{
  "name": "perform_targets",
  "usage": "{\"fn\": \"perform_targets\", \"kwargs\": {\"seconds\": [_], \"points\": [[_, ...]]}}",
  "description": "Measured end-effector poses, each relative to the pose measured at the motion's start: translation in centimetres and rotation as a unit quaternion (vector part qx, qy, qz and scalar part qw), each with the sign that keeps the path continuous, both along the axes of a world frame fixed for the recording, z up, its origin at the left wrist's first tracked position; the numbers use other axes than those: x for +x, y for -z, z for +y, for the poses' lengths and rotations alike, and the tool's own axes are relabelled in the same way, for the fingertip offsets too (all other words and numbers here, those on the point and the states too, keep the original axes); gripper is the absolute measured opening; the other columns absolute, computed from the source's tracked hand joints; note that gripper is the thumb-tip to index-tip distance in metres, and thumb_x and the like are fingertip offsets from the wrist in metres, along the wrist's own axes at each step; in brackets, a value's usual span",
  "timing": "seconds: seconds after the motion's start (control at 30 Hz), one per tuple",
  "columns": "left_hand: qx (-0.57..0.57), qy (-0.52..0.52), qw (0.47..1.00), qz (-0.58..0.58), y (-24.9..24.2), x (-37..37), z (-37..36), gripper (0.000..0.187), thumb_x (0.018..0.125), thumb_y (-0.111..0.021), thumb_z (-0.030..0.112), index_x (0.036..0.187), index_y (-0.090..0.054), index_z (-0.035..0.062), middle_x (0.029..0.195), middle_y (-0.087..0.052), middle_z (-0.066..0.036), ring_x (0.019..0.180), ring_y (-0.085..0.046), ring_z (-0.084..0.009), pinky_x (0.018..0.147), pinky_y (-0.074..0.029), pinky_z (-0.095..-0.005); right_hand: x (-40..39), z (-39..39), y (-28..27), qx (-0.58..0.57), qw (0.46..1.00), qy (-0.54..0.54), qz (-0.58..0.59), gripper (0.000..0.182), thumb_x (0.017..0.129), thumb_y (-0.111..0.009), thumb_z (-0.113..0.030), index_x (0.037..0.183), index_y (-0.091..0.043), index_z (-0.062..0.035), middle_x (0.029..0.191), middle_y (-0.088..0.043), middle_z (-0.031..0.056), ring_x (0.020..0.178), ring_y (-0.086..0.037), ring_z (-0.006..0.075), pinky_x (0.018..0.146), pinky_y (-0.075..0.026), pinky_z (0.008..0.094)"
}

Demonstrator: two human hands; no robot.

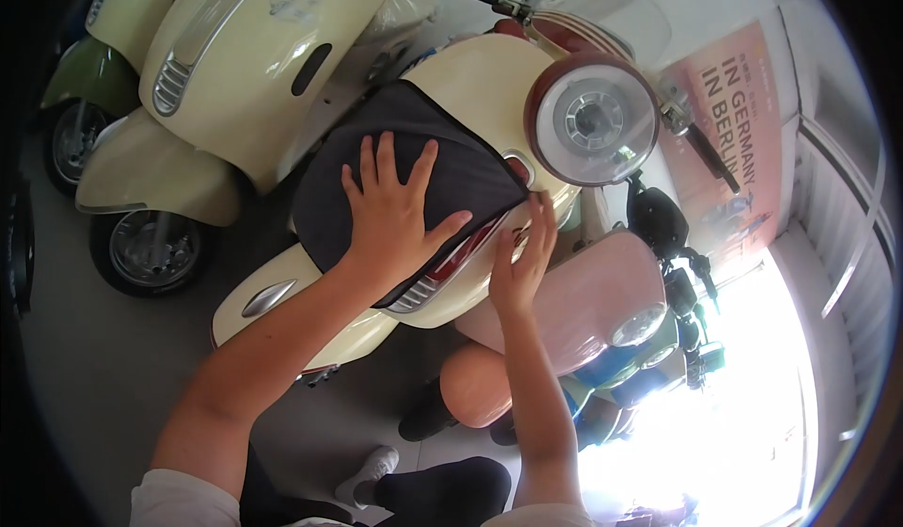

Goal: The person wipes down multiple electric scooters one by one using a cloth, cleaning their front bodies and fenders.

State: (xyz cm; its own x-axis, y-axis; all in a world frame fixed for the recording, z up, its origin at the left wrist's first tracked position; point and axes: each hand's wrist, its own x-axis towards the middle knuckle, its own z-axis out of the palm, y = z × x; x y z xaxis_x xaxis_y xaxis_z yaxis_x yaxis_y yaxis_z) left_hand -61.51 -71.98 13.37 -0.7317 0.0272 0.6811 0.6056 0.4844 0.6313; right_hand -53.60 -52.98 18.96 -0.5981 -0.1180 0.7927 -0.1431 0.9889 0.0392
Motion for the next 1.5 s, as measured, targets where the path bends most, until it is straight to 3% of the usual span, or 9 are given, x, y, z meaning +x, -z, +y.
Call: {"fn": "perform_targets", "kwargs": {"seconds": [0.2,0.4,0.9,0.97,1.0,1.13,1.23,1.3,1.5], "points": [[0.023,-0.031,0.999,0.029,-0.2,-1.2,1.1,0.104,0.076,-0.072,0.071,0.158,-0.039,0.0171,0.159,-0.029,-0.035,0.146,-0.028,-0.0558,0.106,-0.029,-0.0777,-5.5,7.1,-4.6,-0.290,0.953,0.052,0.071,0.054,0.107,-0.049,-0.026,0.154,-0.040,-0.0002,0.155,-0.041,0.0217,0.146,-0.036,0.0390,0.121,-0.028,0.0450],[0.004,-0.015,0.998,0.063,-0.6,-2.1,0.8,0.104,0.077,-0.073,0.070,0.161,-0.036,0.0197,0.160,-0.029,-0.032,0.147,-0.029,-0.0534,0.108,-0.030,-0.0760,-7.2,7.5,-4.6,-0.195,0.978,-0.016,0.074,0.062,0.111,-0.037,-0.045,0.154,-0.038,-0.0010,0.159,-0.037,0.0232,0.147,-0.034,0.0410,0.121,-0.025,0.0454],[-0.014,0.024,0.971,0.236,-9.3,-9.9,5.1,0.097,0.070,-0.081,0.060,0.153,-0.049,0.0215,0.162,-0.037,-0.023,0.151,-0.030,-0.0469,0.116,-0.027,-0.0707,-7.0,7.5,-4.2,-0.161,0.982,0.034,0.094,0.055,0.111,-0.036,-0.039,0.146,-0.045,0.0024,0.152,-0.044,0.0249,0.141,-0.038,0.0461,0.116,-0.030,0.0492],[-0.004,0.028,0.967,0.253,-8.7,-10.1,5.0,0.093,0.075,-0.077,0.064,0.153,-0.050,0.0208,0.162,-0.037,-0.022,0.150,-0.032,-0.0460,0.118,-0.027,-0.0680,-7.0,9.7,-3.9,-0.117,0.989,0.059,0.069,0.048,0.110,-0.041,-0.031,0.145,-0.046,0.0013,0.152,-0.044,0.0253,0.139,-0.040,0.0473,0.112,-0.034,0.0508],[0.004,0.032,0.968,0.249,-8.2,-10.0,4.8,0.092,0.077,-0.076,0.064,0.153,-0.050,0.0212,0.162,-0.037,-0.022,0.150,-0.032,-0.0458,0.118,-0.027,-0.0666,-7.0,10.9,-3.9,0.146,0.977,0.120,0.096,0.041,0.106,-0.047,-0.016,0.144,-0.047,-0.0007,0.151,-0.045,0.0255,0.138,-0.042,0.0482,0.109,-0.039,0.0525],[0.025,0.042,0.975,0.217,-4.5,-8.2,2.9,0.092,0.078,-0.075,0.064,0.155,-0.047,0.0217,0.163,-0.034,-0.024,0.149,-0.032,-0.0479,0.118,-0.028,-0.0647,-7.3,12.6,-3.4,0.047,0.994,0.047,0.087,0.046,0.101,-0.047,-0.002,0.146,-0.046,-0.0013,0.150,-0.044,0.0278,0.138,-0.041,0.0491,0.112,-0.038,0.0532],[0.023,0.057,0.981,0.184,-1.1,-6.0,0.3,0.096,0.076,-0.078,0.063,0.156,-0.045,0.0217,0.162,-0.033,-0.026,0.147,-0.032,-0.0511,0.117,-0.029,-0.0664,-7.9,10.7,-4.3,-0.184,0.979,0.023,0.084,0.048,0.112,-0.039,-0.031,0.148,-0.046,0.0003,0.149,-0.047,0.0242,0.139,-0.043,0.0407,0.116,-0.032,0.0453],[0.033,0.076,0.985,0.154,1.0,-5.3,-1.0,0.101,0.073,-0.081,0.063,0.157,-0.043,0.0218,0.162,-0.032,-0.028,0.145,-0.032,-0.0540,0.115,-0.028,-0.0686,-8.0,10.5,-4.4,-0.198,0.977,-0.009,0.074,0.057,0.113,-0.035,-0.043,0.148,-0.046,0.0004,0.149,-0.048,0.0211,0.139,-0.044,0.0349,0.117,-0.030,0.0417],[0.075,0.100,0.990,0.061,6.0,-5.5,-3.3,0.111,0.070,-0.084,0.062,0.159,-0.038,0.0135,0.164,-0.028,-0.029,0.149,-0.029,-0.0520,0.120,-0.028,-0.0594,-7.6,8.3,-4.6,-0.309,0.947,-0.064,0.060,0.057,0.111,-0.040,-0.041,0.149,-0.045,0.0010,0.148,-0.049,0.0167,0.133,-0.049,0.0280,0.113,-0.035,0.0382]]}}
